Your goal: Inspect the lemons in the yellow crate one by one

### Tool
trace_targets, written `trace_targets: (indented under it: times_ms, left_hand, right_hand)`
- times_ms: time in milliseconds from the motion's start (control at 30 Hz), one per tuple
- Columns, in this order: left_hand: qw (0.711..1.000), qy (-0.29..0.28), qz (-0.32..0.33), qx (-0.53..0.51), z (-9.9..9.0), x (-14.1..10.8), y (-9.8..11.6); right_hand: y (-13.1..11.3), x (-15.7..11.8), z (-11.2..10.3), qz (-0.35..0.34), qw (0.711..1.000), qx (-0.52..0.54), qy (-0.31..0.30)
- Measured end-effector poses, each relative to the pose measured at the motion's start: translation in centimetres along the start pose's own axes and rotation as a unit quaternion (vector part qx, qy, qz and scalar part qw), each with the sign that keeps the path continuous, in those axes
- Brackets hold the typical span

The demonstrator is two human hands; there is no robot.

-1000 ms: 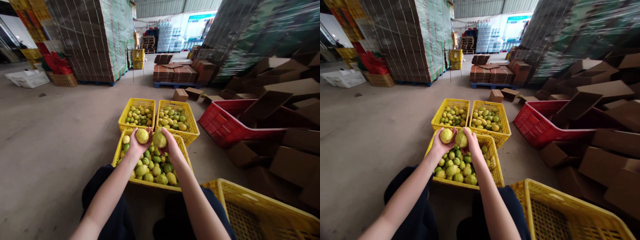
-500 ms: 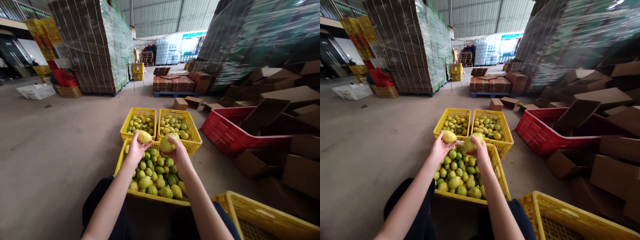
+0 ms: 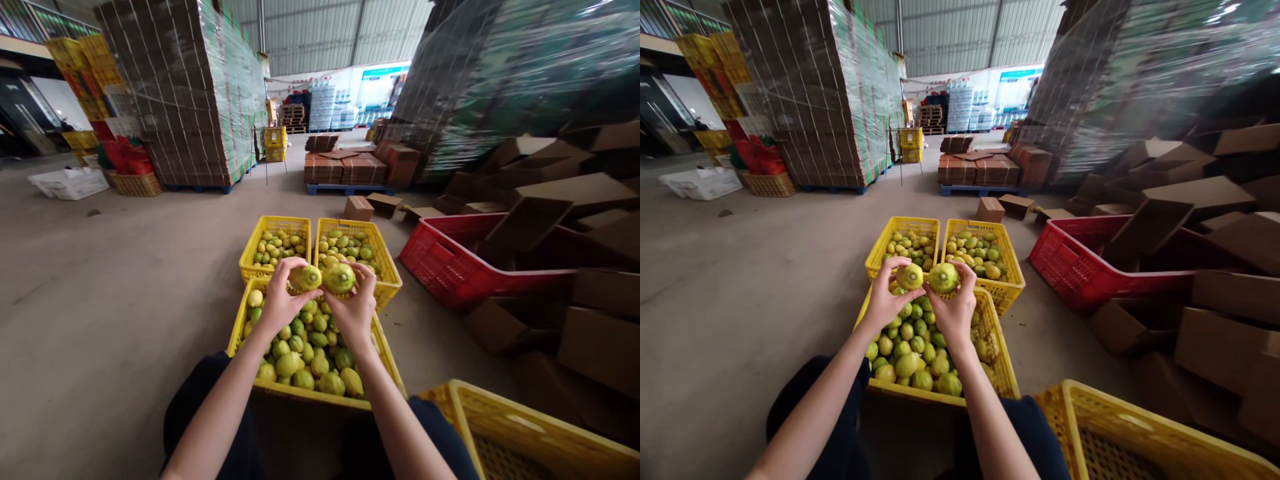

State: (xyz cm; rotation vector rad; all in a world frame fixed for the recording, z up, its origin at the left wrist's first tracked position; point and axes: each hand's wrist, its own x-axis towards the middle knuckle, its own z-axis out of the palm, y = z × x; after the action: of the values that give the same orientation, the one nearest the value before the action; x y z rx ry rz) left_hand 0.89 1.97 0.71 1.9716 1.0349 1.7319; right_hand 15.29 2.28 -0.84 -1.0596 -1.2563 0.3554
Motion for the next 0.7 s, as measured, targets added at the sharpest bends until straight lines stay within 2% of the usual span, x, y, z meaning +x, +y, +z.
trace_targets:
  times_ms: [100,200,267,333,400,500,600,700]
  left_hand:
    - [1.000,0.000,0.012,0.002,0.0,0.1,0.1]
    - [1.000,0.011,-0.009,-0.016,0.0,0.0,0.1]
    - [0.998,0.019,-0.043,-0.049,0.1,0.0,0.1]
    - [0.986,0.039,-0.109,-0.120,0.1,0.2,0.3]
    - [0.949,0.086,-0.207,-0.222,0.0,0.5,0.5]
    - [0.845,0.140,-0.370,-0.359,-0.5,1.3,0.9]
    - [0.757,0.101,-0.477,-0.435,-1.0,1.9,1.3]
    - [0.711,0.070,-0.526,-0.462,-1.1,1.9,1.3]
  right_hand:
    - [0.0,-0.1,0.1,-0.014,1.000,0.005,-0.008]
    - [-0.1,-0.1,0.2,-0.022,0.999,0.023,-0.015]
    - [-0.3,-0.2,0.2,-0.015,0.999,0.044,-0.015]
    - [-0.8,-0.2,0.1,0.020,0.998,0.067,-0.009]
    - [-1.3,-0.2,-0.1,0.092,0.991,0.101,-0.004]
    - [-2.1,0.3,-0.6,0.230,0.952,0.200,-0.013]
    - [-2.7,1.0,-0.9,0.357,0.882,0.300,-0.064]
    - [-3.0,1.5,-0.9,0.468,0.810,0.334,-0.115]
